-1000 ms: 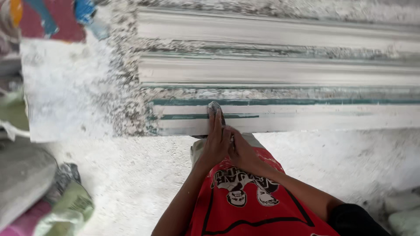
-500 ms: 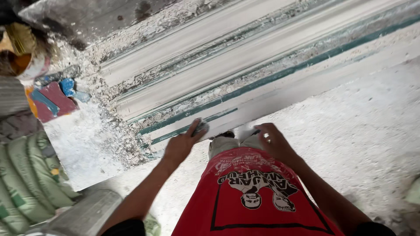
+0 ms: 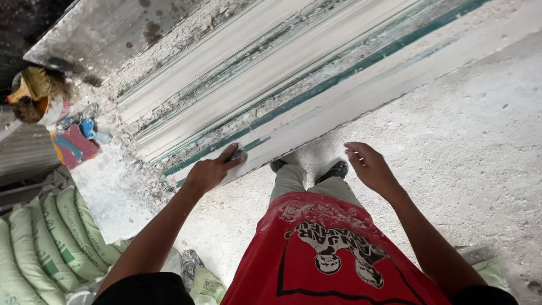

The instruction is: The person sands long white decorative moldings with a sanding block, moving along the length of each piece and focusing on edges and grooves. The person occasionally repositions the moldings to access different sections.

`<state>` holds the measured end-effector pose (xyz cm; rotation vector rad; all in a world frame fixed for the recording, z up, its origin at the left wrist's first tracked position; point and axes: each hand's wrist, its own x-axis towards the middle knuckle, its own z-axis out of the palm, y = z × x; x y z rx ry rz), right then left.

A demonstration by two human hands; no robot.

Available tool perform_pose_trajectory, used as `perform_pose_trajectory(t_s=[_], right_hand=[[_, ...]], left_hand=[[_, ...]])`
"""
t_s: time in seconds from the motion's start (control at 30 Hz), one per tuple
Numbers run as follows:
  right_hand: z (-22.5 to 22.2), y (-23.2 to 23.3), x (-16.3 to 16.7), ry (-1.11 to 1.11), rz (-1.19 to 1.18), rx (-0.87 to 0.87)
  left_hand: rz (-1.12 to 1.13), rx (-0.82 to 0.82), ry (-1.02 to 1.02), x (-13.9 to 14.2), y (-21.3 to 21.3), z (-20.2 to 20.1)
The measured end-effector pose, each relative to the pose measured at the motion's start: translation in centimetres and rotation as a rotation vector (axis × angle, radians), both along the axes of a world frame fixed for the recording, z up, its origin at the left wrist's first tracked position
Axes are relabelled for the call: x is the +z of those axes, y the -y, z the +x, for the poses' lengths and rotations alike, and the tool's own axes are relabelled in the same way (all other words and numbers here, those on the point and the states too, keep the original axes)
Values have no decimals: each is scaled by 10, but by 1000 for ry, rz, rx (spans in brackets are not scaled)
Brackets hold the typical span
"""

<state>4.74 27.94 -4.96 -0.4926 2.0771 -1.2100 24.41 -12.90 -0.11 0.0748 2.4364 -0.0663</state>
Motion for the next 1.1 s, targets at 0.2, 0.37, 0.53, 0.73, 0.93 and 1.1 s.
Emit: perform_pose_trajectory(t_s=[0.2, 0.37, 0.53, 0.73, 0.93, 1.1], right_hand=[[-2, -25, -2, 26, -1, -169], [13, -24, -8, 80, -21, -285], [29, -14, -19, 106, 31, -368], [23, 50, -33, -67, -20, -292], [26, 59, -30, -36, 73, -477], [41, 70, -34, 0, 138, -504]], left_hand=[[56, -100, -135, -27, -40, -68], [72, -138, -54, -16, -39, -76], [173, -105, -27, -2, -32, -62], [230, -180, -157, -39, -92, -153], [254, -136, -85, -1, -53, -100], [365, -85, -113, -29, -91, -151]])
